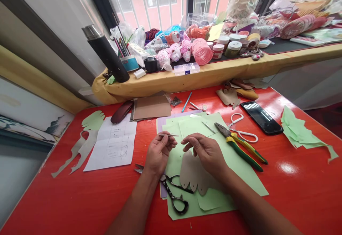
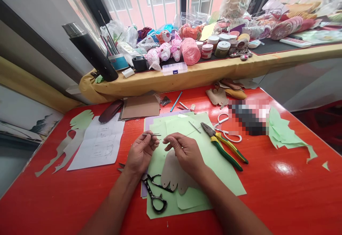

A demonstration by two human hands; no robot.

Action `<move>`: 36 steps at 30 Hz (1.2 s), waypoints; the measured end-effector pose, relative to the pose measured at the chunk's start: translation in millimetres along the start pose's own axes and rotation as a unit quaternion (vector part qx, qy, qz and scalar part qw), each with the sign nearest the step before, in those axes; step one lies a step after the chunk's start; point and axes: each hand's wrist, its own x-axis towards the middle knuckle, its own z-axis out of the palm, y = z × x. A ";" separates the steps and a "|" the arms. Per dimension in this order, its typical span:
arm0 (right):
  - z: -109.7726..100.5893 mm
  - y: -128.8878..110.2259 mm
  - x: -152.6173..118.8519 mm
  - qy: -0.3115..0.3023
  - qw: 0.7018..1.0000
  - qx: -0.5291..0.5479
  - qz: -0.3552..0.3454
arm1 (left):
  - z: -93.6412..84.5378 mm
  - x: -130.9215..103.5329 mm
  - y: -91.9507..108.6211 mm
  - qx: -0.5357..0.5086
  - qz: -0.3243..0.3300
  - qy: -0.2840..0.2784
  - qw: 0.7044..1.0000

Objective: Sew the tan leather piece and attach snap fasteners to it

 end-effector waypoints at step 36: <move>-40.3 7.0 33.5 -0.044 0.972 -0.101 0.209 | -20.0 21.6 70.8 0.832 0.036 0.097 0.545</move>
